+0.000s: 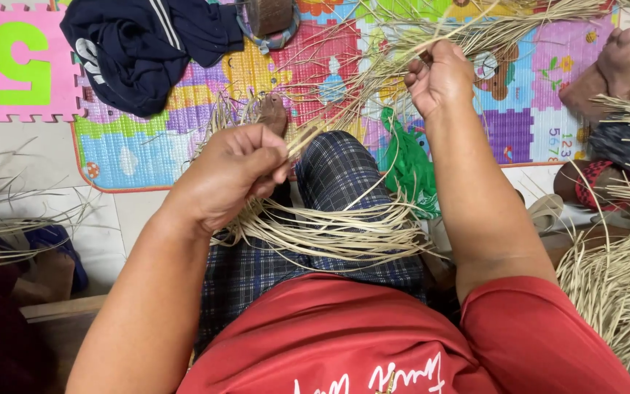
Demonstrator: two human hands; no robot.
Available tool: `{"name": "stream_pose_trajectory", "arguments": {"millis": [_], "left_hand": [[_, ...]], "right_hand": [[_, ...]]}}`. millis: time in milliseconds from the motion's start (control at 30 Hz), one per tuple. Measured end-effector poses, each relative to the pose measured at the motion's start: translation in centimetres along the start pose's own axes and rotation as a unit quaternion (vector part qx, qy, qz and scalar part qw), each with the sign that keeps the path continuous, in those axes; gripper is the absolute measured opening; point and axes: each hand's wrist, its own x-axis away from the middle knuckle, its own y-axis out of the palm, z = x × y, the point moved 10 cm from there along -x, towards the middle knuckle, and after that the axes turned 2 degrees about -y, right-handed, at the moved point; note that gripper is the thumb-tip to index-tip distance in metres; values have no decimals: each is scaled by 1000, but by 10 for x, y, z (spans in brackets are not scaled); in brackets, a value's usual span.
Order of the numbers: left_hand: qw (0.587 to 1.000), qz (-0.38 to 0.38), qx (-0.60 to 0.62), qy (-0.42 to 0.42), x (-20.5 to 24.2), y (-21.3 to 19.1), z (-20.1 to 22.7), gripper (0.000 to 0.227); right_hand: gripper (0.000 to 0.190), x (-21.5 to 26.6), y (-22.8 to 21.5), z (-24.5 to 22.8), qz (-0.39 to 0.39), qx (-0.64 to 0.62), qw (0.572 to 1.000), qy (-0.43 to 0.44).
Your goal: The person is weaving dried grass strips together to create a circular handcrafted object, likely a hat or a basket base.
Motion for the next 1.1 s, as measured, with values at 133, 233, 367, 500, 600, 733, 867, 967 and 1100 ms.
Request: {"name": "stream_pose_trajectory", "arguments": {"millis": [133,233,367,500,600,733,867,967,1100], "left_hand": [[988,62,-136,-33,21,-25,-15,8],[954,126,-274,-9,42,-43,-10,7],[905,169,-389,-13,80,-50,4,12],[836,231,-498,-4,107,-84,11,11],[756,295,-583,-40,114,-125,-1,13],[697,372,-613,-11,111,-190,-37,14],[710,409,-573,-36,100,-235,-76,15],[729,411,-548,-8,90,-241,-81,13],[691,440,-533,213,75,-241,-42,9]], "right_hand": [[5,-11,-10,17,-2,0,1000,24],[7,15,4,20,36,19,998,47],[9,9,11,33,-2,12,999,48],[14,1,13,33,-27,-26,999,22],[10,10,15,20,-5,-6,1000,6],[5,-4,-1,15,6,-1,999,-33],[11,-19,-23,14,38,-21,998,-38],[21,-10,-18,4,36,-8,998,-41],[7,17,23,-44,-49,33,982,-177]]}}
